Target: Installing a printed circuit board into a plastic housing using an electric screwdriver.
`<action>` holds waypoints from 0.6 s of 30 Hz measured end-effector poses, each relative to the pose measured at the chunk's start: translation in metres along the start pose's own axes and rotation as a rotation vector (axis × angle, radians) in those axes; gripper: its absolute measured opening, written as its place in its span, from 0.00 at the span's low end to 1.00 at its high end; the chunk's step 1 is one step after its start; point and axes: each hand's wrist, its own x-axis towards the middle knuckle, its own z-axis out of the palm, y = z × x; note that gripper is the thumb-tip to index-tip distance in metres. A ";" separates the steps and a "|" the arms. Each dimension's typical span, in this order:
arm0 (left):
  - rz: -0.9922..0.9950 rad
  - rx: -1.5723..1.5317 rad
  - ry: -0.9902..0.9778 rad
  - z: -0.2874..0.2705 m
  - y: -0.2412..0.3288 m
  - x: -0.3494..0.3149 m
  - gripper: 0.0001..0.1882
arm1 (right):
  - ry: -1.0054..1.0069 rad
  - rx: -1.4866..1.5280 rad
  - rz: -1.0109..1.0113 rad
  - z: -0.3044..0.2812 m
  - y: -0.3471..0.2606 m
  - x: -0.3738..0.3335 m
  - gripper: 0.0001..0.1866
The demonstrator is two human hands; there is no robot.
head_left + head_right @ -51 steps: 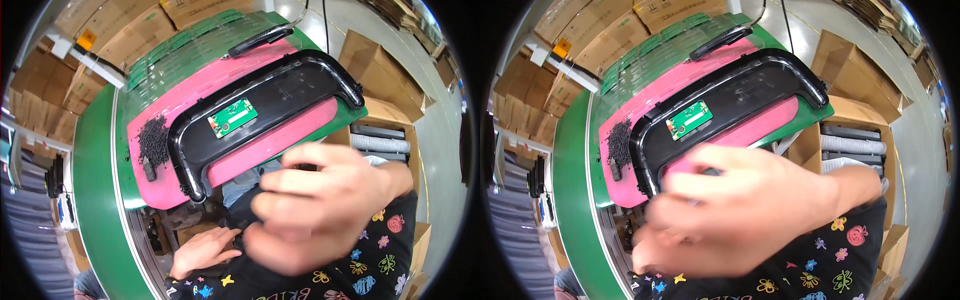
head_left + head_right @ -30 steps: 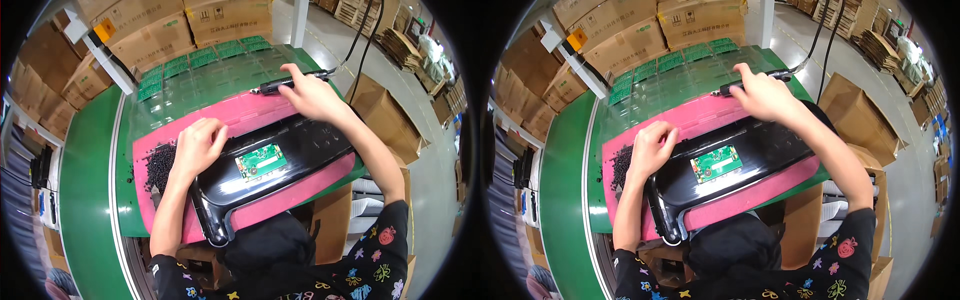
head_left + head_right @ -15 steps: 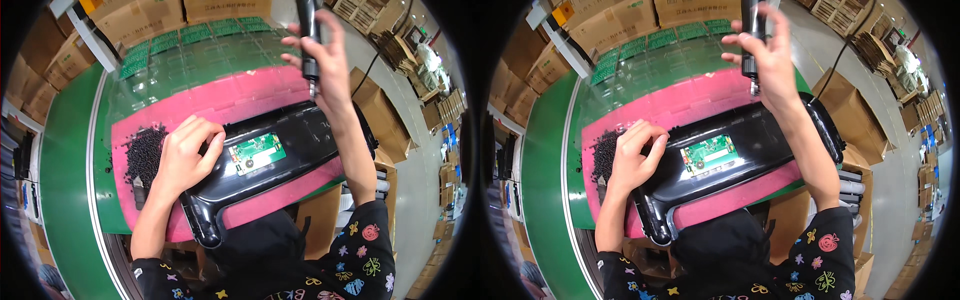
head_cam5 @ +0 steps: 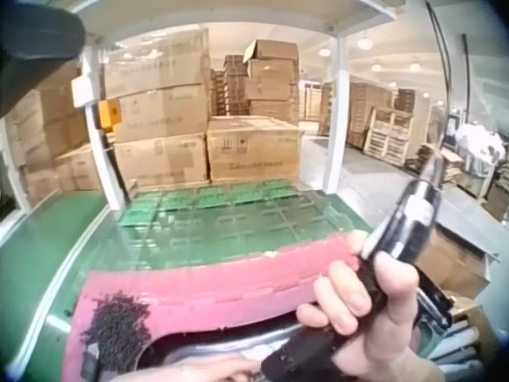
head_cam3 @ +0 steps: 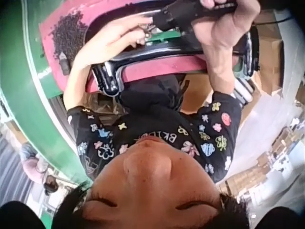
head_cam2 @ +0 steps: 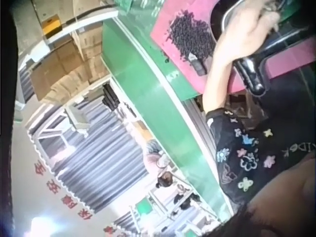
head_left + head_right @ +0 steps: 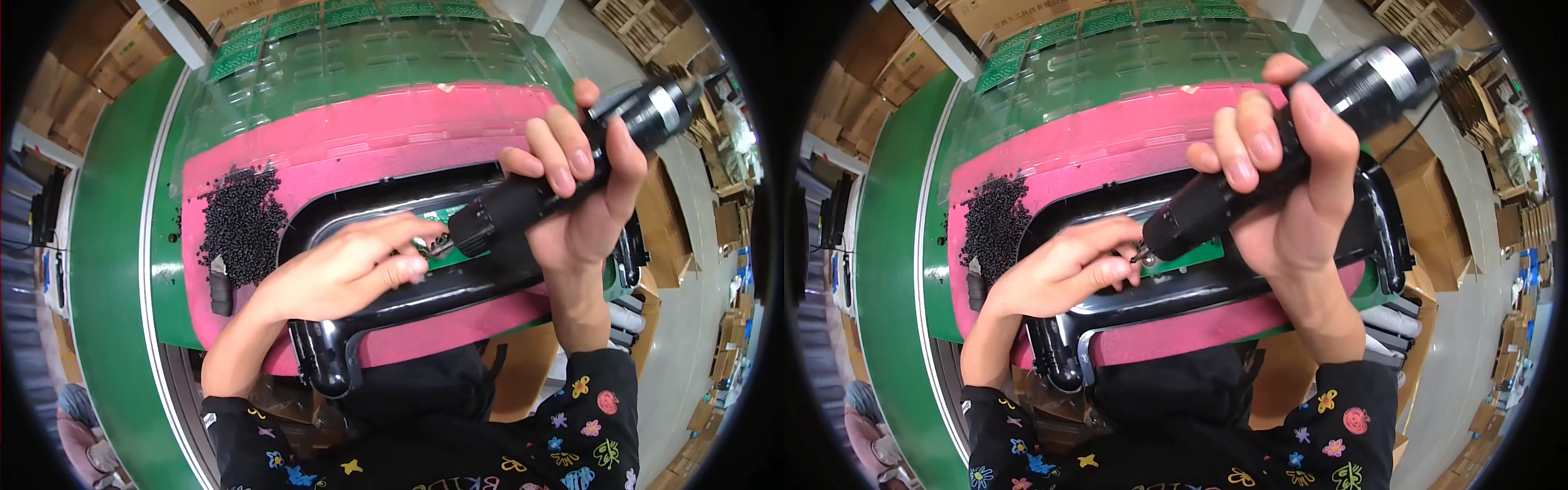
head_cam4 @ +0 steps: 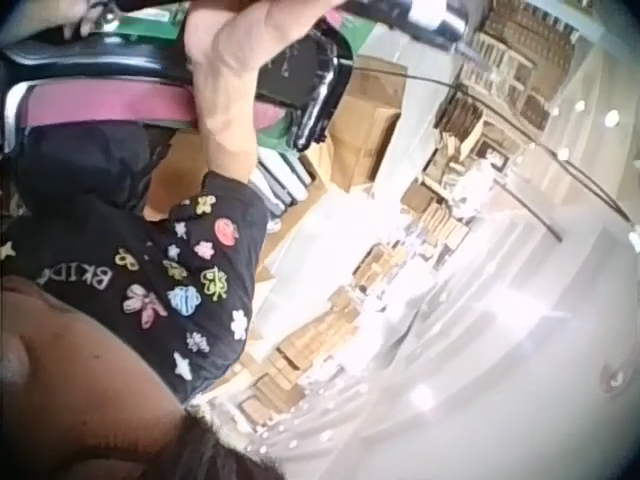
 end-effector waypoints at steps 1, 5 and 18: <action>0.006 -0.089 -0.067 0.000 -0.003 0.001 0.16 | -0.002 -0.013 -0.015 -0.001 0.003 -0.004 0.14; -0.094 -0.311 -0.055 0.000 -0.011 -0.003 0.12 | -0.034 -0.078 -0.015 -0.006 0.016 -0.009 0.17; -0.015 0.012 0.230 0.002 -0.009 0.002 0.14 | -0.122 -0.219 0.017 -0.005 -0.004 -0.012 0.16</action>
